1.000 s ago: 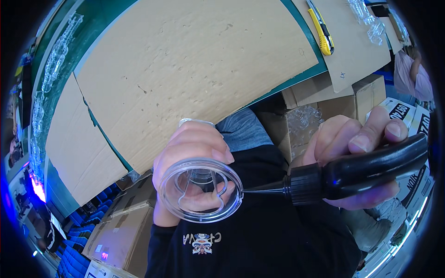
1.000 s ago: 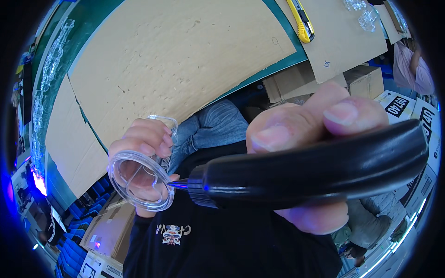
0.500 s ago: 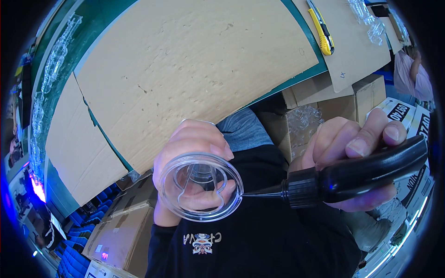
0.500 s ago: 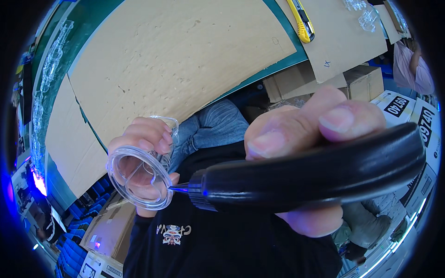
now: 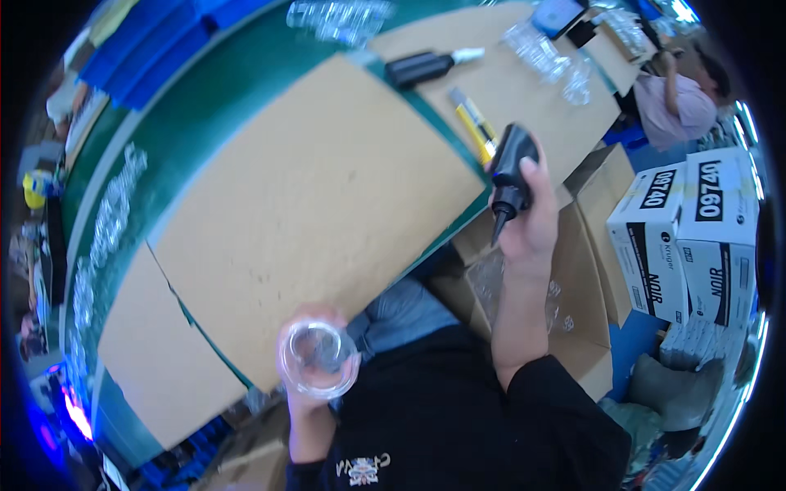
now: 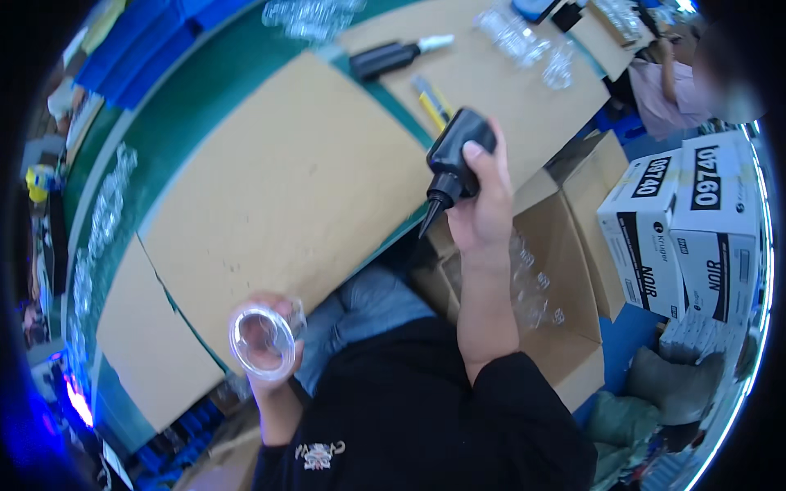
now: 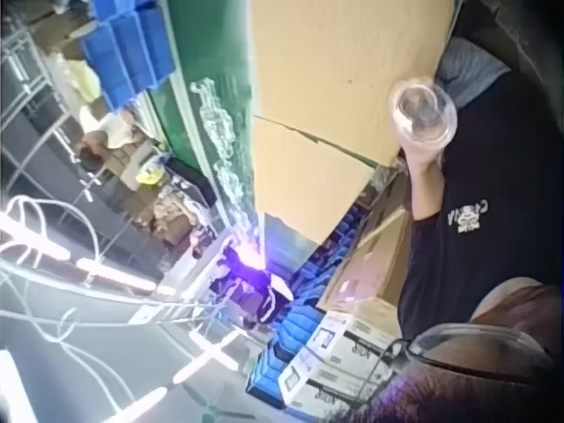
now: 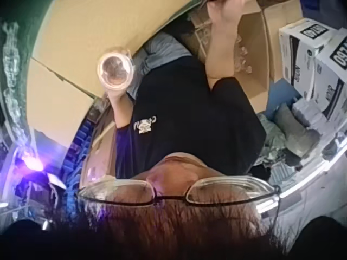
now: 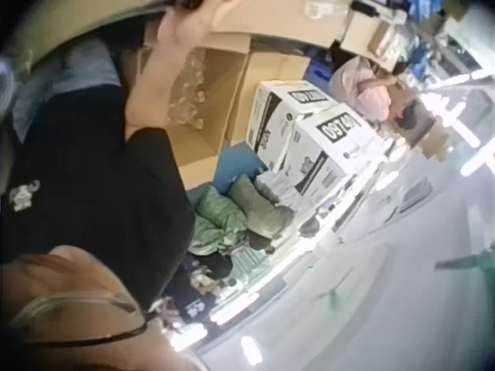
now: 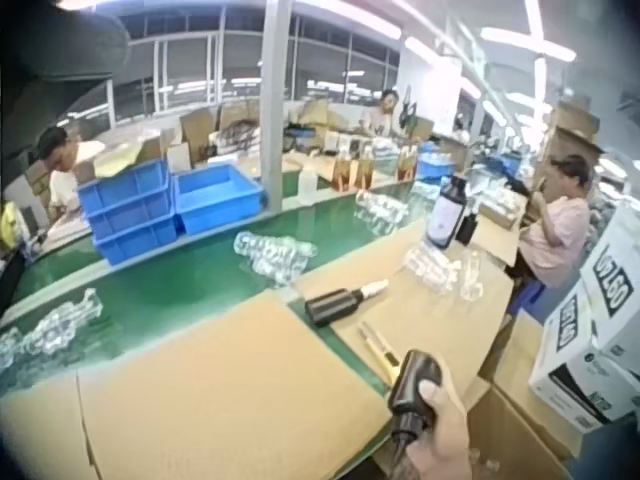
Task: Applying liquid from a squeeze bottle to the rim of a plastic lid and handling plastic toy components.
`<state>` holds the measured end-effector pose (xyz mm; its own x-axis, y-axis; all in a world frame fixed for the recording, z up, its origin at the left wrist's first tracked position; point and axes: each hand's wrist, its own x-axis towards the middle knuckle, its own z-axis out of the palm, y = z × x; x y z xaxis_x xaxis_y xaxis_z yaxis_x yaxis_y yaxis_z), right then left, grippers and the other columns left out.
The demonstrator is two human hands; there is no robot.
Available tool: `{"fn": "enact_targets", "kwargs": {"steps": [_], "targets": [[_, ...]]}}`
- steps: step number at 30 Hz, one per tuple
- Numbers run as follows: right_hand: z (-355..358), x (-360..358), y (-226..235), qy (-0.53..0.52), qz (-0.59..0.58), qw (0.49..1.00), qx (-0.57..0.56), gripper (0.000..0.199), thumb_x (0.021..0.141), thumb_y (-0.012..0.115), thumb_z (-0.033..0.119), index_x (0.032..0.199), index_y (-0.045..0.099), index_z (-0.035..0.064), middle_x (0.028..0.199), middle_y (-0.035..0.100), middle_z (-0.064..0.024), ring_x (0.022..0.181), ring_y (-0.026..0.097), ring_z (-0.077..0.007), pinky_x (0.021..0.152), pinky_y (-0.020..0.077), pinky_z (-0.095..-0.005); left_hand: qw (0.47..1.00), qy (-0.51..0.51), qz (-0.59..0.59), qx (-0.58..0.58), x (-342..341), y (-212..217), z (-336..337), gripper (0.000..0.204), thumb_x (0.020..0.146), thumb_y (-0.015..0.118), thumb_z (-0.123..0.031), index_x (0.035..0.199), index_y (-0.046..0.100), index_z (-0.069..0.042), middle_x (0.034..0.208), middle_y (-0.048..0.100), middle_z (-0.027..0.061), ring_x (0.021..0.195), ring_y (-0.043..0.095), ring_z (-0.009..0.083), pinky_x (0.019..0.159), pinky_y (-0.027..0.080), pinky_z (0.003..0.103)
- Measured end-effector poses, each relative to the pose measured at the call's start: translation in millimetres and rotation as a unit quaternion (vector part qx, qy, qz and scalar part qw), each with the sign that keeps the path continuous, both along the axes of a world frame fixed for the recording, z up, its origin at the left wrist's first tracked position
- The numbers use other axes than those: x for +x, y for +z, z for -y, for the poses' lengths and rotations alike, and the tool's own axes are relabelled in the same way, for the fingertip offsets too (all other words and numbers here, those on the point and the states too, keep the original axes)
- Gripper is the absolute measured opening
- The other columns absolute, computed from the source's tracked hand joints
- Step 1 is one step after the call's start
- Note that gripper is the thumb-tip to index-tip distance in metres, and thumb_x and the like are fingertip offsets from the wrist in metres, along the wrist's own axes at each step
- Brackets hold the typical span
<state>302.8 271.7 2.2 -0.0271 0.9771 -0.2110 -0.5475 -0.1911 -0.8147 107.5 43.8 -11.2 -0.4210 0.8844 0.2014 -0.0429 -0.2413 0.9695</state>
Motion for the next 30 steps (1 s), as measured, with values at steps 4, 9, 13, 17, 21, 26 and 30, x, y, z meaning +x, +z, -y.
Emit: {"fn": "enact_targets", "kwargs": {"steps": [4,9,13,17,21,26,30], "targets": [[-45.3,6.7,3.2,0.125,-0.024,0.991,0.032,0.041,0.094,0.053,0.024,0.125,0.046,-0.0012,0.092,0.059,-0.0179,0.066,0.058,-0.0151,0.04,0.042,-0.0174,0.999,-0.034,-0.008,-0.023,-7.8,3.2,-2.5,0.062,0.062,0.073,-0.006,0.118,0.048,-0.005,0.103,0.056,0.0133,0.09,0.054,0.0231,0.08,0.046,0.034],[-88.2,-28.9,-28.3,0.227,-0.219,0.935,-0.163,0.043,0.097,0.047,0.036,0.119,0.05,-0.0012,0.085,0.059,-0.0169,0.056,0.048,-0.0085,0.035,0.0339,-0.0149,1.0,-0.007,-0.009,-0.012,-11.7,14.9,-18.7,0.059,0.058,0.074,0.002,0.113,0.051,-0.004,0.102,0.057,0.0132,0.088,0.057,0.0244,0.078,0.047,0.034],[-107.6,-51.4,-44.2,0.171,-0.203,0.946,-0.188,0.044,0.097,0.046,0.038,0.118,0.05,-0.0007,0.084,0.059,-0.0171,0.054,0.047,-0.0086,0.035,0.0319,-0.0147,0.997,0.0,-0.076,-0.018,-34.7,9.4,-24.3,0.061,0.061,0.074,-0.004,0.117,0.049,-0.004,0.102,0.056,0.0126,0.092,0.056,0.0236,0.083,0.046,0.035],[-112.6,-56.5,-45.9,0.159,-0.195,0.949,-0.19,0.045,0.097,0.046,0.039,0.118,0.05,0.0006,0.084,0.059,-0.0168,0.052,0.046,-0.0086,0.034,0.0309,-0.0148,0.994,0.0,-0.11,-0.027,-63.4,11.6,-34.3,0.062,0.061,0.074,-0.006,0.118,0.048,-0.004,0.101,0.056,0.0121,0.094,0.055,0.0234,0.084,0.046,0.035],[-103.0,-49.8,-45.4,0.164,-0.188,0.952,-0.175,0.043,0.096,0.046,0.041,0.121,0.048,0.0058,0.083,0.06,-0.016,0.048,0.046,-0.0087,0.033,0.0299,-0.0149,0.992,-0.005,-0.119,-0.046,-84.9,5.3,-49.6,0.064,0.061,0.075,-0.006,0.119,0.048,-0.004,0.101,0.057,0.0119,0.094,0.056,0.0237,0.084,0.046,0.036],[-68.5,-32.5,-30.8,0.088,-0.162,0.971,-0.15,0.037,0.097,0.045,0.039,0.119,0.05,0.0093,0.077,0.059,-0.0129,0.042,0.044,-0.0105,0.031,0.0299,-0.0161,0.994,0.0,-0.084,-0.063,-103.3,-10.2,-59.5,0.064,0.061,0.078,-0.006,0.118,0.049,-0.004,0.103,0.058,0.0127,0.094,0.057,0.0244,0.084,0.047,0.036],[-14.1,-31.9,-30.5,-0.04,-0.091,0.991,-0.085,0.029,0.097,0.046,0.031,0.115,0.051,0.0089,0.07,0.054,-0.0078,0.041,0.043,-0.0108,0.033,0.031,-0.0196,0.998,0.056,0.002,-0.037,-102.0,-14.0,-55.7,0.055,0.061,0.078,-0.004,0.11,0.054,-0.003,0.105,0.059,0.0136,0.093,0.058,0.0243,0.084,0.047,0.035]]}}
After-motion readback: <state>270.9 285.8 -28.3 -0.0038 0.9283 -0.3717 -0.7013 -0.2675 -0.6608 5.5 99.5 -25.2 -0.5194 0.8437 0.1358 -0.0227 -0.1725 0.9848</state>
